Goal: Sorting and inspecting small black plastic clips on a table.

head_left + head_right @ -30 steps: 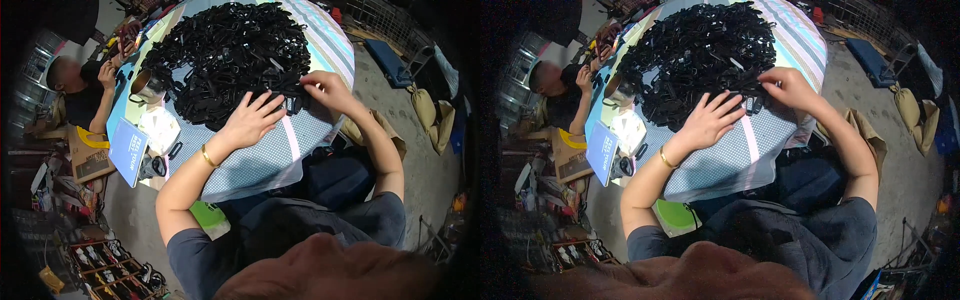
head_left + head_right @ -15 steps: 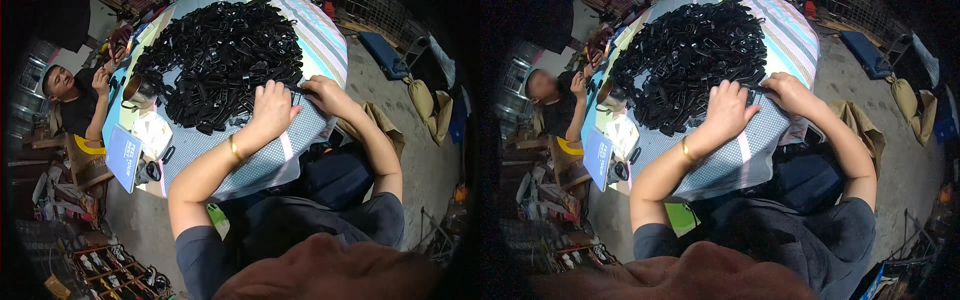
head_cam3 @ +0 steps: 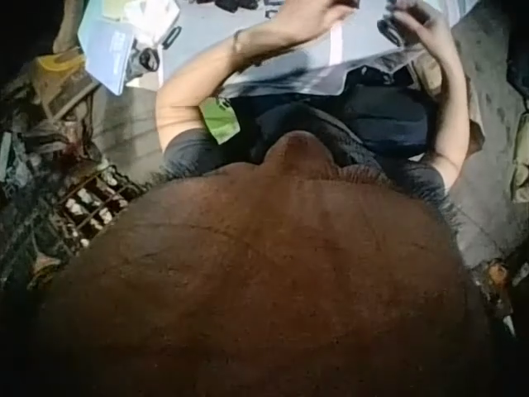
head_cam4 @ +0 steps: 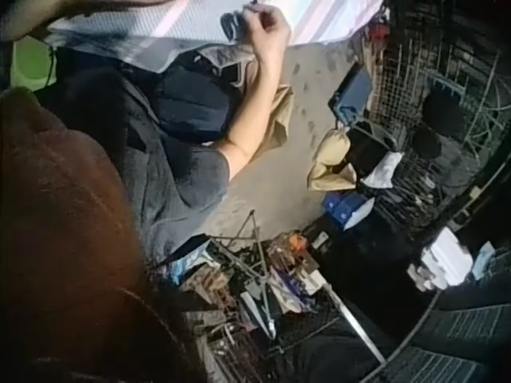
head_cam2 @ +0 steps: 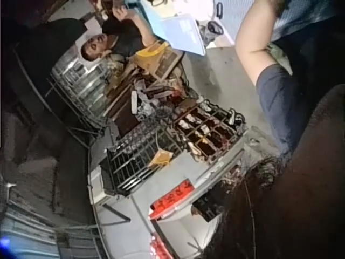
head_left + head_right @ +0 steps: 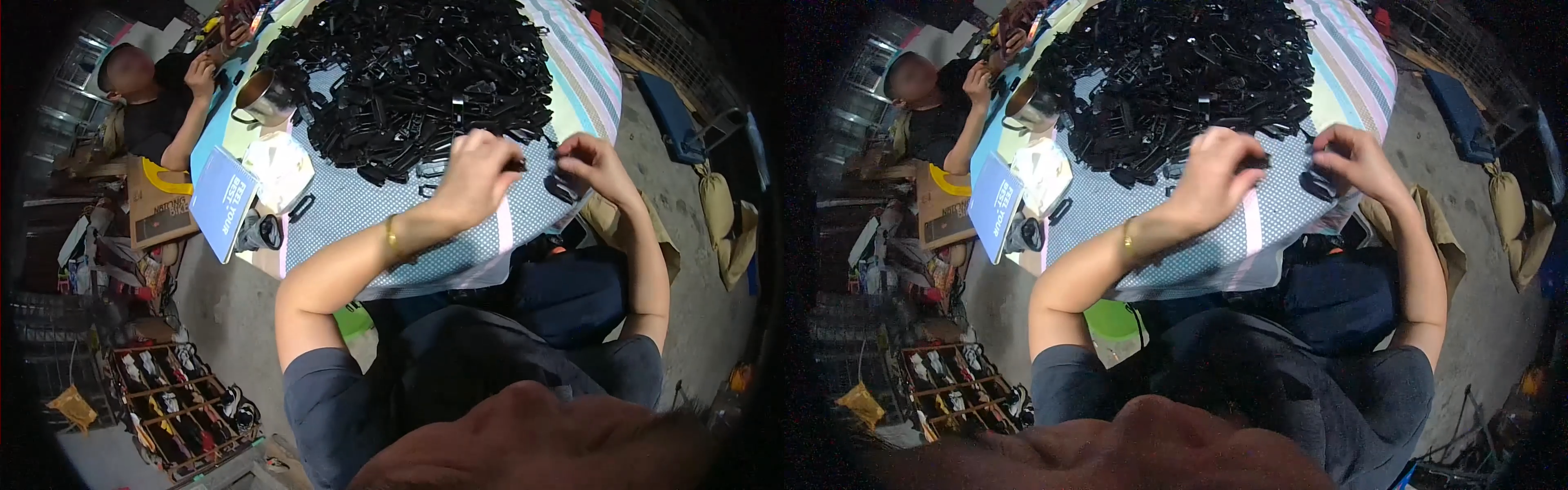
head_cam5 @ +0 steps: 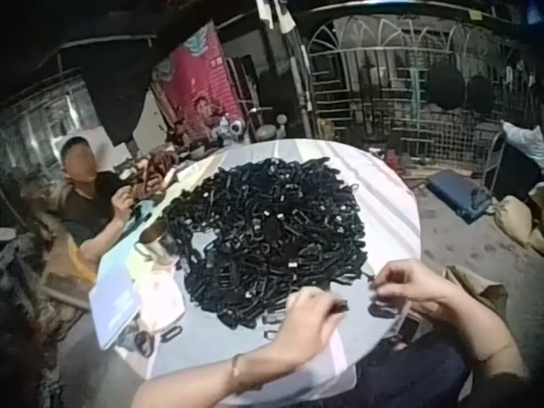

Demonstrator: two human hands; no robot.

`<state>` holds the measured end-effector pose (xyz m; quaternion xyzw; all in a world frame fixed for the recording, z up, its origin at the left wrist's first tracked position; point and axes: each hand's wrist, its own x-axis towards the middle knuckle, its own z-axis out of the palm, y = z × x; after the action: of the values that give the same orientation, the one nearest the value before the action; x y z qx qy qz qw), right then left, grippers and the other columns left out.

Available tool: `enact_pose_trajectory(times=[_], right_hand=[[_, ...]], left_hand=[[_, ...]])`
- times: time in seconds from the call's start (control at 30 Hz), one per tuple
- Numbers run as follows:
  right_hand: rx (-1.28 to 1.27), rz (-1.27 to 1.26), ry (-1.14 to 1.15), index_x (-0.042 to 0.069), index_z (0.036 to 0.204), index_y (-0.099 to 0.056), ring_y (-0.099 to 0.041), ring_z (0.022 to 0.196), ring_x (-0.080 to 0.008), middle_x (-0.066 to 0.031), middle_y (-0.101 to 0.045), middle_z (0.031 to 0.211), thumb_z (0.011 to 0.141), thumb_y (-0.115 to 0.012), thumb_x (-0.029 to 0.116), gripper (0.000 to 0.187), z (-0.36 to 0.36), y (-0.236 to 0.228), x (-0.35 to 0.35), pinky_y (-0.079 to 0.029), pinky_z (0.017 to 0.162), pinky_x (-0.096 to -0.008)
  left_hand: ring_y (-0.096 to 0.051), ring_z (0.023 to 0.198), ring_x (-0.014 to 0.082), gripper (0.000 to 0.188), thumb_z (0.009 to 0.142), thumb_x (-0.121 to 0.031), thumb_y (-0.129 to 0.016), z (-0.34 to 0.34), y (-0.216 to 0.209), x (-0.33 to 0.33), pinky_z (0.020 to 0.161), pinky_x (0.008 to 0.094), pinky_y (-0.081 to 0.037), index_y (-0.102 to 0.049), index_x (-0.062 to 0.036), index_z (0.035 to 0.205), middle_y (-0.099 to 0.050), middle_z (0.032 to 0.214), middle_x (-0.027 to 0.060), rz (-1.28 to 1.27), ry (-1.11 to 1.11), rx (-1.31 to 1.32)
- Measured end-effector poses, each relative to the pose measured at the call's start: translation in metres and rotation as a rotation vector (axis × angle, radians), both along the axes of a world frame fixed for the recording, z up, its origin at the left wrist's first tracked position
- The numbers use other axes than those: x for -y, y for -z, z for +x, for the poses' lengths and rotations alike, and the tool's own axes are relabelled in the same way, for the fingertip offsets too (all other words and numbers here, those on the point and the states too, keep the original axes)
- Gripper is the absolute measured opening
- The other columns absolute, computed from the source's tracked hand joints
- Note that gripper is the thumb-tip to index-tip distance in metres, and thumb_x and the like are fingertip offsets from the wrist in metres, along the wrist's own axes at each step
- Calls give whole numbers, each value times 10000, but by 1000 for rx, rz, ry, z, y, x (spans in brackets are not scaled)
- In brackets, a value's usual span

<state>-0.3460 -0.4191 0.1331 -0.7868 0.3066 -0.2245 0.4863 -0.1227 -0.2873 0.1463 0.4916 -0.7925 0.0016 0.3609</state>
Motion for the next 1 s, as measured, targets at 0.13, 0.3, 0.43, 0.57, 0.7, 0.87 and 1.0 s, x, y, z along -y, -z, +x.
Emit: enact_pose_trajectory(times=[0.13,0.3,0.43,0.57,0.7,0.87,1.0], right_hand=[[165,148,140,14,917,-576,-549,694,-53,5,-586,806,781,-674,40,170,1,-8,-7,-451,615,-200],[278,-259,-43,13,822,-582,-578,733,-135,-50,-603,825,751,-659,3,106,4,1,-59,-463,645,-258],[233,-666,-139,12,771,-569,-547,717,-264,-113,-566,776,735,-629,26,71,10,34,-47,-437,644,-341],[193,-391,-25,4,912,-603,-574,796,-183,-90,-581,848,830,-614,82,113,27,28,-25,-457,711,-278],[25,-1029,-149,38,966,-630,-585,915,-260,-97,-622,994,837,-589,71,140,14,18,-13,-469,802,-330],[215,-770,76,-22,863,-633,-635,792,-266,-138,-640,874,777,-624,26,99,-36,-15,-37,-504,695,-317],[-130,-13,160,43,1004,-632,-616,795,-266,-100,-654,893,796,-585,75,216,-96,70,-38,-482,710,-330]], left_hand=[[-569,885,130,335,844,-31,-553,26,-27,-30,793,235,-444,-504,-20,1175,-584,944,55,194,-166,-587],[-559,814,106,277,896,-40,-480,70,-21,-60,790,230,-441,-464,2,1170,-556,955,62,323,-184,-898],[-537,912,272,326,791,-2,-545,27,-13,-64,803,352,-456,-487,-6,1112,-533,994,142,140,106,20],[-507,854,296,295,751,-56,-562,7,8,-56,735,375,-433,-538,-44,1045,-507,952,116,218,189,239],[-499,800,246,291,751,-109,-545,7,12,-27,668,348,-393,-543,-71,1040,-505,882,74,156,153,428],[-493,909,225,326,780,-120,-516,15,11,-14,783,362,-368,-559,-104,1102,-526,1060,74,85,-78,601],[-438,1104,297,363,798,-136,-590,-6,-25,-38,911,424,-317,-559,-129,1159,-486,1215,114,85,-189,648]])
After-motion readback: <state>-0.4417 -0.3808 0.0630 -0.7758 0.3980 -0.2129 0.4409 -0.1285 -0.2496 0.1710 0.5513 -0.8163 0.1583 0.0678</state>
